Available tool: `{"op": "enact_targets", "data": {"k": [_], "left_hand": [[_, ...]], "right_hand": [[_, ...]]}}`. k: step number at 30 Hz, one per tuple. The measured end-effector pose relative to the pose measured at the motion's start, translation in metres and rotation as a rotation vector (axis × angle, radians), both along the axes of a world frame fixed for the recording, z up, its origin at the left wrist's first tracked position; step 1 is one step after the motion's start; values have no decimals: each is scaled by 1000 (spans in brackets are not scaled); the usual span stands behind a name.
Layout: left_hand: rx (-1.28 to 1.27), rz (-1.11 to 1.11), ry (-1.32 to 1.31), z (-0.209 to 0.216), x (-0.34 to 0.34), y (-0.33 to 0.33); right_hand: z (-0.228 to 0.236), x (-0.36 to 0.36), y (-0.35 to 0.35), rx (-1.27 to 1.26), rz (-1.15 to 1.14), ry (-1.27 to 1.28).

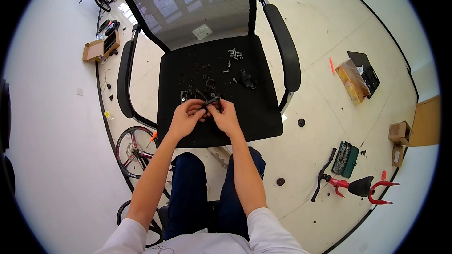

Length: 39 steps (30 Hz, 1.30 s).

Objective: The person sits on the floor and assembles small mechanical components on a black office chair. They repeatedly pick up, connect, and separate small parts, including a cylindrical housing and a chain-like assembly, using only their hands.

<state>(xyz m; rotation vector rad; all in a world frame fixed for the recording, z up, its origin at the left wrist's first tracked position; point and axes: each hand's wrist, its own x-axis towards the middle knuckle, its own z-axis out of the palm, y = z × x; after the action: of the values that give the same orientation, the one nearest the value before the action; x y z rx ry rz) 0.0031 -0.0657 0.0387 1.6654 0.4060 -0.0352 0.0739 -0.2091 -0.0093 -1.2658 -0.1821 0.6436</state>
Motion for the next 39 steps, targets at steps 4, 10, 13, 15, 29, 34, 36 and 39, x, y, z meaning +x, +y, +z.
{"op": "enact_targets", "data": {"k": [4, 10, 13, 15, 29, 34, 36, 39], "left_hand": [[-21, 76, 36, -11, 1, 3], [-180, 367, 84, -15, 34, -5], [-254, 361, 27, -14, 69, -16], [-237, 304, 17, -15, 84, -25], [-189, 307, 21, -50, -176, -40], [-232, 357, -10, -34, -203, -31], [-230, 370, -41, -8, -210, -28], [-209, 443, -179, 48, -231, 7]], "right_hand": [[3, 0, 3, -26, -48, -28], [-21, 16, 5, -192, -381, 2], [-18, 39, 11, -118, -469, 50], [-22, 55, 16, -42, -484, 63], [-16, 34, 12, -592, -276, -603], [39, -15, -13, -476, -404, -850], [56, -45, -47, -311, -364, -604], [119, -71, -114, -205, -361, -615]]}}
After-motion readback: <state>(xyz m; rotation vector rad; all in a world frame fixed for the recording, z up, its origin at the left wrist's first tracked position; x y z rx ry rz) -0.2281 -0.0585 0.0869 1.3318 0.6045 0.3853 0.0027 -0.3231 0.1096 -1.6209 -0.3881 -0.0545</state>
